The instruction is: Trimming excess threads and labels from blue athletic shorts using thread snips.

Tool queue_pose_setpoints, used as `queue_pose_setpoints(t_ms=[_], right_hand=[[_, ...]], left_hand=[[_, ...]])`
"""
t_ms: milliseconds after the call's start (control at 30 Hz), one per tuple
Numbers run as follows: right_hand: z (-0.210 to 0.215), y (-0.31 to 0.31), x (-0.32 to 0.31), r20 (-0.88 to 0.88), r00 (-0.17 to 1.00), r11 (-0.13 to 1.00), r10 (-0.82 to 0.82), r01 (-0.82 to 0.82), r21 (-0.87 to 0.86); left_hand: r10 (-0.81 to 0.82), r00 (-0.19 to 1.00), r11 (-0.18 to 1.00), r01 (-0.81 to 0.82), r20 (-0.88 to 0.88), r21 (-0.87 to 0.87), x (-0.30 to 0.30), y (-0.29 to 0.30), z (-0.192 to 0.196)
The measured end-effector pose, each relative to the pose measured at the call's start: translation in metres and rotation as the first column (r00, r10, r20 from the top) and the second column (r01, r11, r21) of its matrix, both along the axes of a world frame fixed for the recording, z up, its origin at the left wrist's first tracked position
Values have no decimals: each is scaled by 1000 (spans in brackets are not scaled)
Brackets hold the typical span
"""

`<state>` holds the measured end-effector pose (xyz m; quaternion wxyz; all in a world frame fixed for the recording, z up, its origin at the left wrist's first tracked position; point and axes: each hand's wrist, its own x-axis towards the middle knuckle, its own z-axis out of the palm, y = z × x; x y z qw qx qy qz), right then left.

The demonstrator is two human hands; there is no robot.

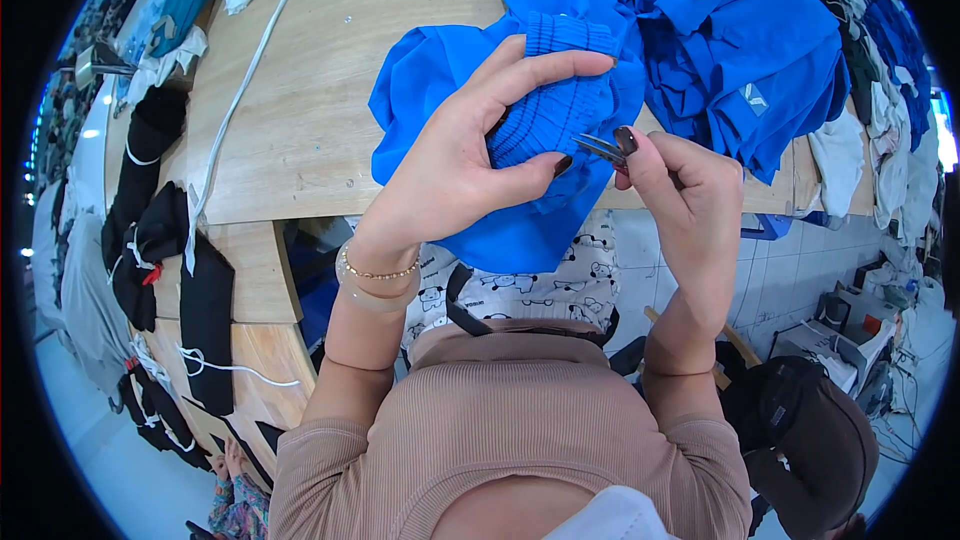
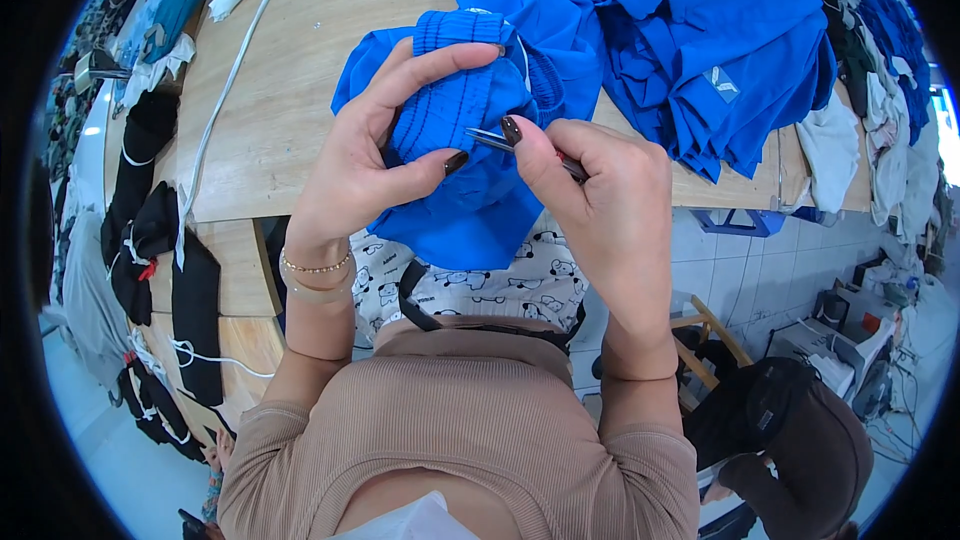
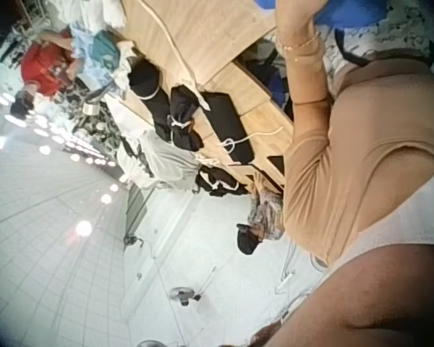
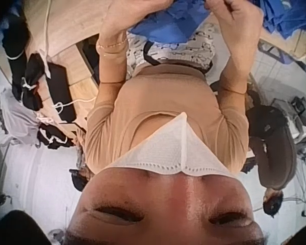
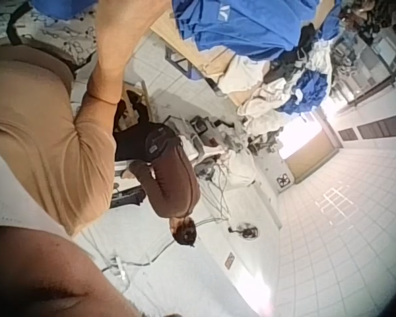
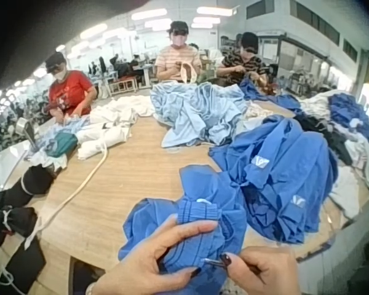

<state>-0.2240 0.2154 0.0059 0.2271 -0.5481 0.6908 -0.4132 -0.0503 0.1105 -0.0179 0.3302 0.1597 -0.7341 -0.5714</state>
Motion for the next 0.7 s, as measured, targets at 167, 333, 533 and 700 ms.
queue_pose_setpoints(t_ms=[167, 333, 533, 700], right_hand=[[0, 0, 0, -1, 1000, 1000, 6, -6, 0], [-9, -2, -3, 137, 988, 997, 70, -66, -32], [-22, -9, -5, 358, 926, 991, 118, -132, 13], [-26, -12, -3, 383, 917, 992, 112, -127, 13]], left_hand=[[-2, 1000, 1000, 2, 9, -19, 2, 0, 1], [-7, 999, 999, 8, -36, 32, 2, 1, 0], [-5, 998, 999, 7, -62, 40, 2, 1, 2], [6, 999, 1000, -5, -39, 25, 4, -1, 2]])
